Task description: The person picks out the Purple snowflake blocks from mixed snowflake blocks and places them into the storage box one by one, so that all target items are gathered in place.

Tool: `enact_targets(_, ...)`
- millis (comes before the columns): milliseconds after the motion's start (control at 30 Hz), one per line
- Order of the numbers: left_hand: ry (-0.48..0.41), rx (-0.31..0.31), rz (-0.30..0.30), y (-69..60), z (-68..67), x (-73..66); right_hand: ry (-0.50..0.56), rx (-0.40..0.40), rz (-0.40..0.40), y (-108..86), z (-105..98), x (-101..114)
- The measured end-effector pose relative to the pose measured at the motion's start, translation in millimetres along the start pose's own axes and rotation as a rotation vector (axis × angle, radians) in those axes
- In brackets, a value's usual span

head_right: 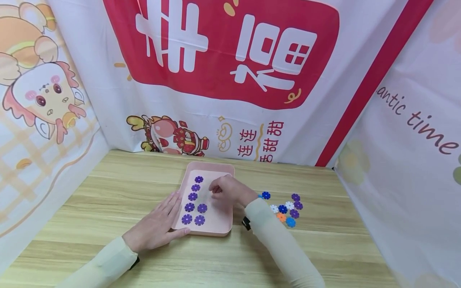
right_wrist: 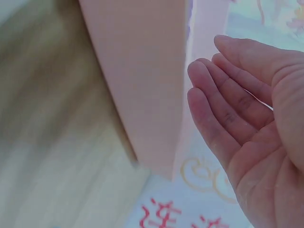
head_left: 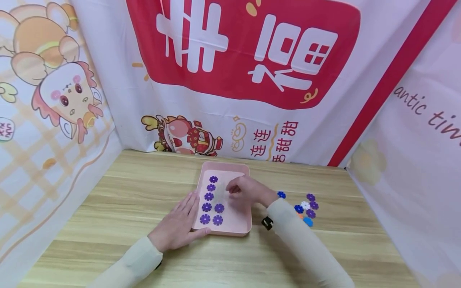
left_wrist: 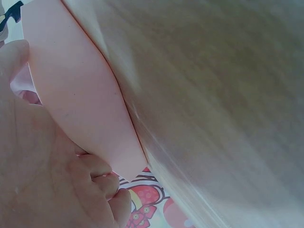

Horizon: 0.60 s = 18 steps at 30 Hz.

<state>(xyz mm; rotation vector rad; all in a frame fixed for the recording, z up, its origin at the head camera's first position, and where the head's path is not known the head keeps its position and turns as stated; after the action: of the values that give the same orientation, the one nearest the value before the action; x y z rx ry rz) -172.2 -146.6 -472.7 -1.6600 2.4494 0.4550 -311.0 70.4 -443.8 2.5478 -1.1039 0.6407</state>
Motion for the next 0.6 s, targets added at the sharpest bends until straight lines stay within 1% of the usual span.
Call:
enact_targets(167, -0.003, 0.003, -0.004, -0.2, -1.0, -0.8, -0.019, -0.046, 0.065, -12.2, -26.8, -18.4)
enact_targets(300, 0.000, 0.000, 0.003, -0.4, -1.6, -0.8, -0.029, -0.092, 0.116, -27.2, -48.2, -37.1)
enact_targets(400, 0.000, -0.002, 0.008, -0.5, -0.8, -1.0, -0.035, -0.111, 0.144, -42.7, -61.9, -52.1)
enact_targets(467, 0.002, -0.004, 0.009, -0.5, -0.3, -0.9, -0.040, -0.110, 0.152, -54.0, -69.5, -60.4)
enact_targets(600, 0.006, -0.008, 0.009, -0.8, -0.2, -0.9, -0.072, -0.102, 0.147, -78.5, -80.4, -76.0)
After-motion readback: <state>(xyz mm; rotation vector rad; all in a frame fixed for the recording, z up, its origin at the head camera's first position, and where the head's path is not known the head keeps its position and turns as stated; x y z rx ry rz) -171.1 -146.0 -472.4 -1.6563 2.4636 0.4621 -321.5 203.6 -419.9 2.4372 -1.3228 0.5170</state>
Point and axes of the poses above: each hand's wrist, its own y-axis towards the middle knuckle, its own z-axis out of the palm, x = y × z, the point moved 4 cm from there along y, towards the middle knuckle, and after that the axes turned 11 degrees about -x, right-handed, at the moved point
